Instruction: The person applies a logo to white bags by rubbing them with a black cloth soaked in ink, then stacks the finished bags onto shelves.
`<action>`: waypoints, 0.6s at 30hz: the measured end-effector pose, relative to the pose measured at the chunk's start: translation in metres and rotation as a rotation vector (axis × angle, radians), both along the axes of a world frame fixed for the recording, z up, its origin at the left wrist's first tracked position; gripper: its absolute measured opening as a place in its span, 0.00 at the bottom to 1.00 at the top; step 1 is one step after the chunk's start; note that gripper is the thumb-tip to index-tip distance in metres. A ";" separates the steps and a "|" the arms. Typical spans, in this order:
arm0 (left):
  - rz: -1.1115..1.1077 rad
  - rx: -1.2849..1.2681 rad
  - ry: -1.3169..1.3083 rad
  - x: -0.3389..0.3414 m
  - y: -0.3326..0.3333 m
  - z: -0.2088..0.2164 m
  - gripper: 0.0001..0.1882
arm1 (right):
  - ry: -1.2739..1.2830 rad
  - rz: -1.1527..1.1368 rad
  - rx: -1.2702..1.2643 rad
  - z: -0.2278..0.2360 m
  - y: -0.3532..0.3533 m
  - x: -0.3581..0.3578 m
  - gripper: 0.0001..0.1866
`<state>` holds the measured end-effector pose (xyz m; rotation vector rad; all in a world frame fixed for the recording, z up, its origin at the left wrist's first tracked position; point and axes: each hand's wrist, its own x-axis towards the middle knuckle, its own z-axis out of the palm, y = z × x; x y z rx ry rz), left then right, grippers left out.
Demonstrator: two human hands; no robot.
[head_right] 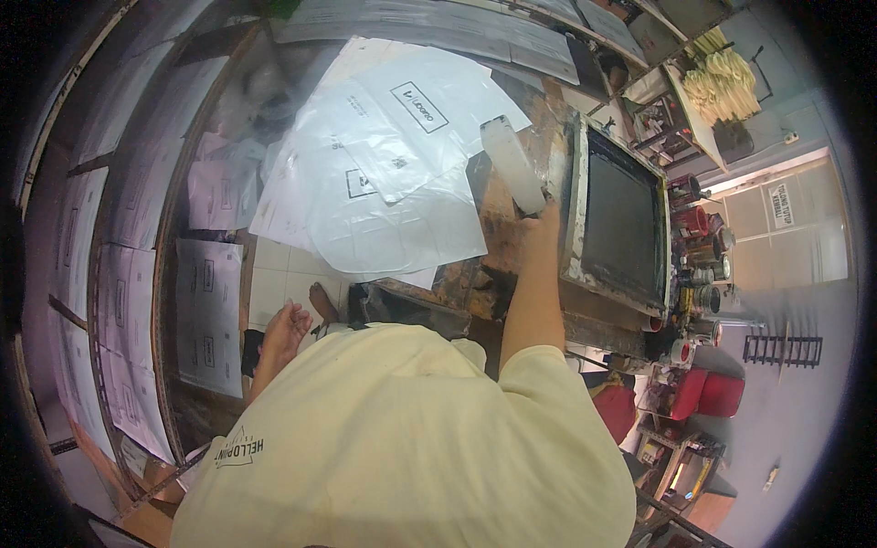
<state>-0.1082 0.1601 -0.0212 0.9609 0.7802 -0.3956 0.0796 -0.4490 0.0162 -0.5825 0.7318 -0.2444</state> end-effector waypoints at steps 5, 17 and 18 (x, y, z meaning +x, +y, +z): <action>-0.010 0.030 -0.038 0.021 0.002 -0.002 0.18 | 0.112 -0.131 -0.174 0.010 -0.014 0.011 0.16; -0.185 0.248 -0.119 0.029 -0.014 0.010 0.20 | 0.306 -0.035 -2.114 0.138 -0.008 0.034 0.37; -0.224 0.278 -0.135 0.035 -0.019 0.012 0.20 | 0.303 -0.014 -2.164 0.127 -0.004 0.030 0.36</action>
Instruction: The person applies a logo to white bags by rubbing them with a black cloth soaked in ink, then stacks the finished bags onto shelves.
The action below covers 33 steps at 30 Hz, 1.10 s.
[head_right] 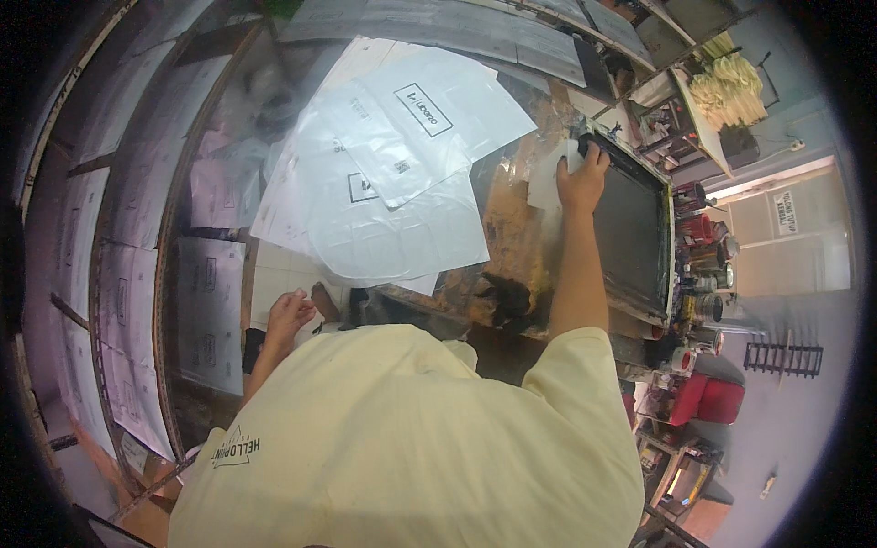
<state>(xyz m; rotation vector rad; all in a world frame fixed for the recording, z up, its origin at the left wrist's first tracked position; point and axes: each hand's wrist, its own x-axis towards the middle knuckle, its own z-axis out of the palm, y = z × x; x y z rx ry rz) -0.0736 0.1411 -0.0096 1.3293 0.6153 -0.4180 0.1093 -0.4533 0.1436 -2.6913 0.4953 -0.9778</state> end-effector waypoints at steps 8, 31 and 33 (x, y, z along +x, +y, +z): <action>-0.474 0.430 -0.527 0.054 -0.052 0.037 0.20 | -0.017 -0.055 -0.092 -0.013 -0.043 -0.008 0.18; -1.448 1.393 -1.111 0.223 -0.117 0.045 0.65 | 0.264 0.578 0.223 -0.158 0.290 -0.025 0.09; -1.461 1.363 -1.081 0.227 -0.117 0.044 0.65 | 0.289 0.682 0.222 -0.156 0.285 -0.026 0.09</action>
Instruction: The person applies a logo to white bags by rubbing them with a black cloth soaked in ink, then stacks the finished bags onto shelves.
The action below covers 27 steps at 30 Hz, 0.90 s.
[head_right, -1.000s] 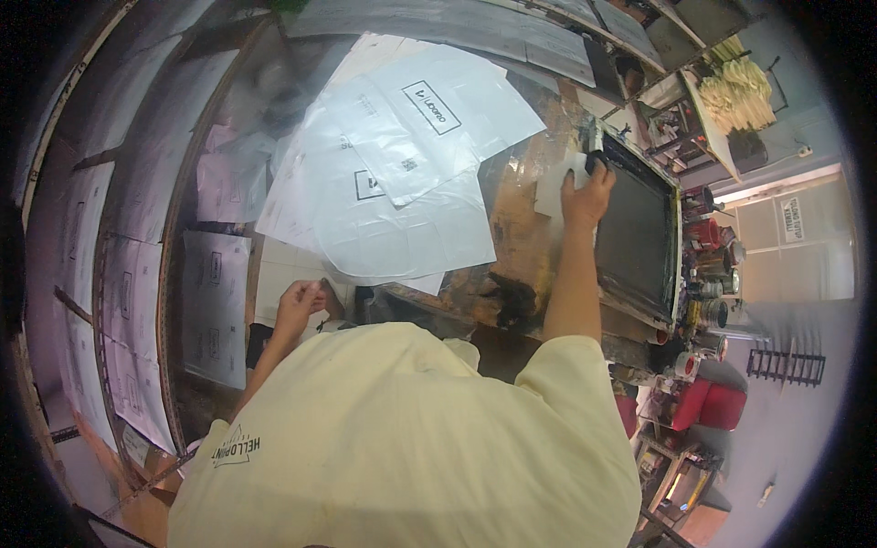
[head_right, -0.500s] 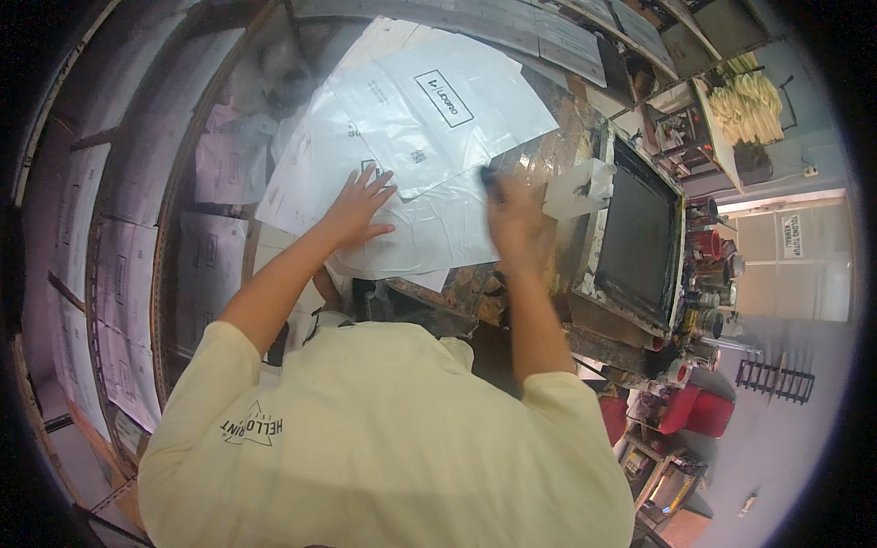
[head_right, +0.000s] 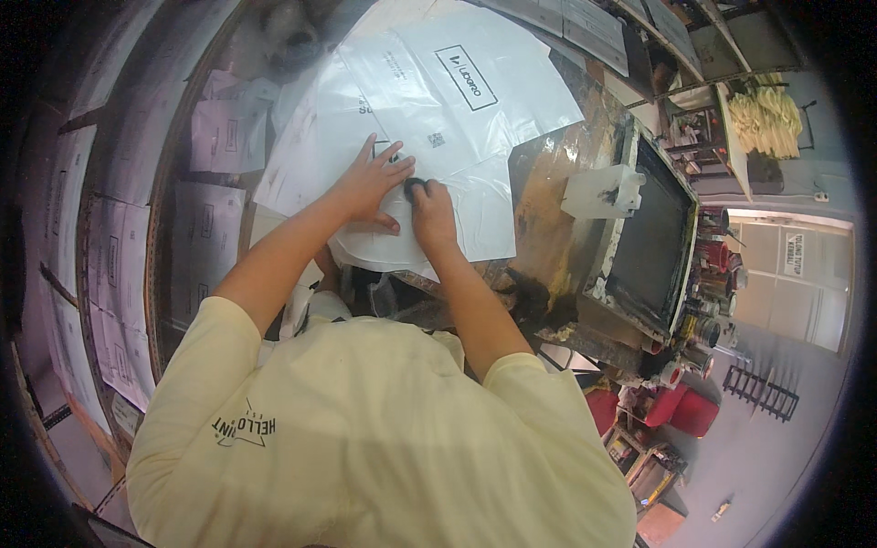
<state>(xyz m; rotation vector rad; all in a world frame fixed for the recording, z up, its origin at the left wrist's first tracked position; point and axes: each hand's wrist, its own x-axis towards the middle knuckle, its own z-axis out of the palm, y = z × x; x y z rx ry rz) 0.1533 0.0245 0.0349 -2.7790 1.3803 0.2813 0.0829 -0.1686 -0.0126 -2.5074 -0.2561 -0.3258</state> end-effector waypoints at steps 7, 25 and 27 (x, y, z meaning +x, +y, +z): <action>0.026 0.054 0.058 0.004 -0.003 0.001 0.67 | 0.085 -0.091 0.158 0.011 -0.031 0.014 0.14; 0.075 0.054 0.029 -0.006 -0.011 -0.004 0.70 | 0.301 -0.205 0.375 0.007 -0.065 0.006 0.18; 0.113 0.055 0.025 -0.013 -0.017 -0.003 0.70 | 0.219 -0.126 0.421 -0.003 -0.059 0.012 0.18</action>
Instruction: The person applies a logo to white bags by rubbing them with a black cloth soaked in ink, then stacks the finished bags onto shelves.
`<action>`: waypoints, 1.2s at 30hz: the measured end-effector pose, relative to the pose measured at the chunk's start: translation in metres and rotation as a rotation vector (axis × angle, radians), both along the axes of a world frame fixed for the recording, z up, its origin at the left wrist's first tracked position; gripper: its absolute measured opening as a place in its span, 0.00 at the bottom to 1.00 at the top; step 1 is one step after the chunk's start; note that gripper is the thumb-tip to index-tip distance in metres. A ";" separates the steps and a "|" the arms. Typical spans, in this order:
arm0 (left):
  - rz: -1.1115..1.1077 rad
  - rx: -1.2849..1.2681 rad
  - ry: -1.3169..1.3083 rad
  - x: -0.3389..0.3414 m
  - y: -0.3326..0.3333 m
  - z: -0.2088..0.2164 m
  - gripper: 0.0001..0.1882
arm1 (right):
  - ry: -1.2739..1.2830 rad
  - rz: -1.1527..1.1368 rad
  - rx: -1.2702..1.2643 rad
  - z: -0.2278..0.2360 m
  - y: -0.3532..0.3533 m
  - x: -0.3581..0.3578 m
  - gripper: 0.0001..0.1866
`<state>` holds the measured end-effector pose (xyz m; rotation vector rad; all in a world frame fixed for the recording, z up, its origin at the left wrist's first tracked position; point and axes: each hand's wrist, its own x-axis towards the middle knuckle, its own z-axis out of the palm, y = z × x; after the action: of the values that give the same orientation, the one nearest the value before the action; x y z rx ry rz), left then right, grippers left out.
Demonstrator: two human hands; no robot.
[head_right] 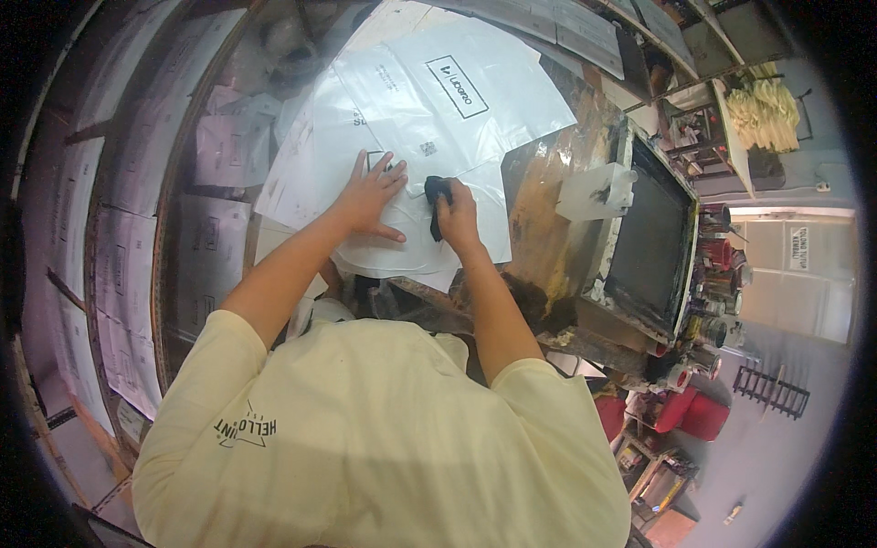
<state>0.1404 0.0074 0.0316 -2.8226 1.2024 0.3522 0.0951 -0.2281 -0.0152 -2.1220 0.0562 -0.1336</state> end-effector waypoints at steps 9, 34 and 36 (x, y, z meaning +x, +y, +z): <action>0.048 -0.014 0.019 -0.011 0.013 0.003 0.71 | -0.258 0.174 -0.226 0.000 0.031 0.006 0.19; 0.646 -0.557 0.368 -0.222 0.146 -0.029 0.44 | -0.121 0.804 -0.198 0.018 0.011 -0.039 0.18; 0.771 -0.556 0.377 -0.240 0.161 -0.042 0.40 | -0.131 0.506 -0.106 0.018 -0.005 -0.038 0.19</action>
<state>-0.0998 0.1683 -0.0106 -3.7525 0.1514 0.6904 0.0573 -0.2327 0.0029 -2.1601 -0.5717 0.0267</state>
